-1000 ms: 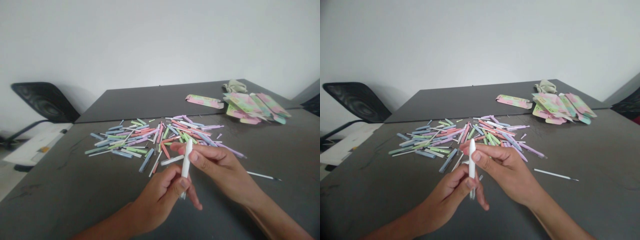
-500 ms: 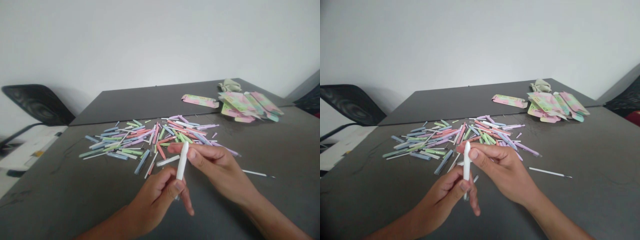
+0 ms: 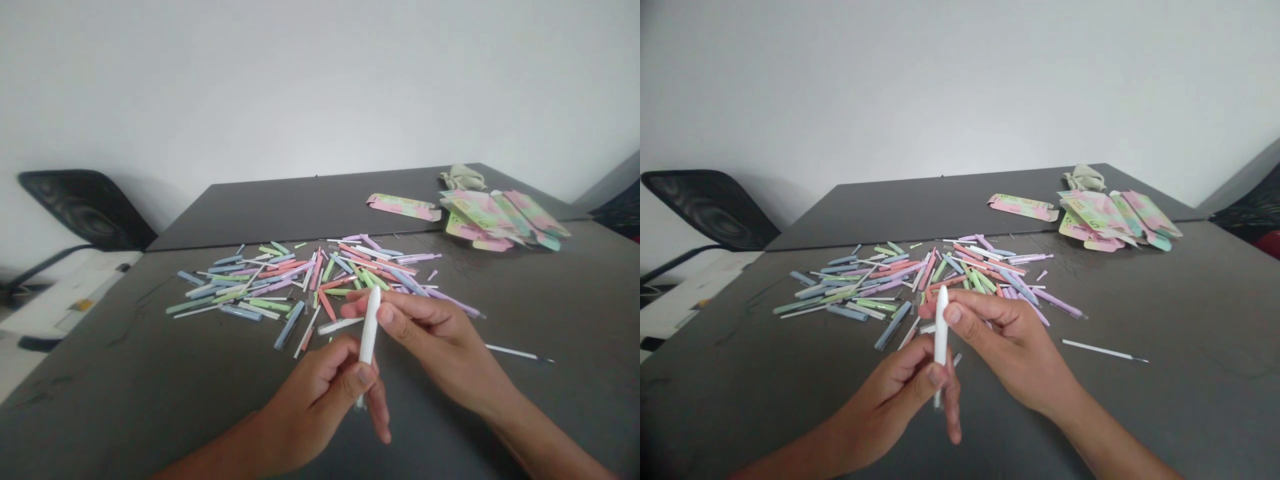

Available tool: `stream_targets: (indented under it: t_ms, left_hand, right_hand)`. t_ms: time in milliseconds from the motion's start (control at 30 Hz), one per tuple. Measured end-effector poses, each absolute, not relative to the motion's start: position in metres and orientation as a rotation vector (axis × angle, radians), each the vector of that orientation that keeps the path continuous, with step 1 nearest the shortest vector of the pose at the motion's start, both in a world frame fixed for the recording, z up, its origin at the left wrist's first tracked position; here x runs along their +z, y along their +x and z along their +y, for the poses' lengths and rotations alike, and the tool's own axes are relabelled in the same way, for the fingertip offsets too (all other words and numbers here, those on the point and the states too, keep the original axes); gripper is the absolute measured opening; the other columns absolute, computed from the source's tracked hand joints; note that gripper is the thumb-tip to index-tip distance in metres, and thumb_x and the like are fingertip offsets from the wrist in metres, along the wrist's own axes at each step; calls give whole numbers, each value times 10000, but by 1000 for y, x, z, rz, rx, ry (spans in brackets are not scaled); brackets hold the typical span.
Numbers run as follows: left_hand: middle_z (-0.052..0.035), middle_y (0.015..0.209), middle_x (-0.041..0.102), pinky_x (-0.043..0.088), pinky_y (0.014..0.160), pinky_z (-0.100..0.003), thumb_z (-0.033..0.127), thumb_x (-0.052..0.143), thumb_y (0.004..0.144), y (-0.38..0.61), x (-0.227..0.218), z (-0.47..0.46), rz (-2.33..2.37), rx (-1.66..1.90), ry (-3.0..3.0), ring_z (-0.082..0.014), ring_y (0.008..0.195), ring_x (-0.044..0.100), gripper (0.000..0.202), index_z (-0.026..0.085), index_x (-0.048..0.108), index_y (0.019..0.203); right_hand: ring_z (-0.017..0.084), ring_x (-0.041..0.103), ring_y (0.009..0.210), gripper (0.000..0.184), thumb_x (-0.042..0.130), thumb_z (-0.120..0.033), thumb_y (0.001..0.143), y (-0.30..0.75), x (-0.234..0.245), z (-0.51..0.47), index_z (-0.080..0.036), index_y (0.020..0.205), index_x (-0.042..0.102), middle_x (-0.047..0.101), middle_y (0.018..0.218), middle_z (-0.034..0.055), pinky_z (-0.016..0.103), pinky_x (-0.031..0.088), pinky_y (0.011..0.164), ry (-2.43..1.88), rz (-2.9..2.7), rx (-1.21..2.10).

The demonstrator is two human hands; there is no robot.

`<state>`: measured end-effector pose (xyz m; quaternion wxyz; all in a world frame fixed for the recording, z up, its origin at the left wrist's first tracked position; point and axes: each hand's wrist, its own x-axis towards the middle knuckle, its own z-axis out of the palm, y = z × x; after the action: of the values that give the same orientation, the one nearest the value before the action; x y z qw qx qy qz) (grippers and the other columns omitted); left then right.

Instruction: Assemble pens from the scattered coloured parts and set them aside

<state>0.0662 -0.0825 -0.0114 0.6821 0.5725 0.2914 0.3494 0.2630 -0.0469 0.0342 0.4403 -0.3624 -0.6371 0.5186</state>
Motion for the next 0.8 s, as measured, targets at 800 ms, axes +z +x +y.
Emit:
stream_targets:
  t_ms: [800]
  left_hand:
    - [-54, 866, 791, 595, 745, -303, 600, 642, 1015, -50, 32, 0, 1396, 1377, 1521, -193, 760, 766, 433, 171, 664, 1064]
  right_hand:
    - [378, 588, 1455, 463, 598, -652, 1003, 281, 9, -24, -297, 999, 895, 571, 1650, 33, 458, 485, 1196, -1174, -1348, 1032]
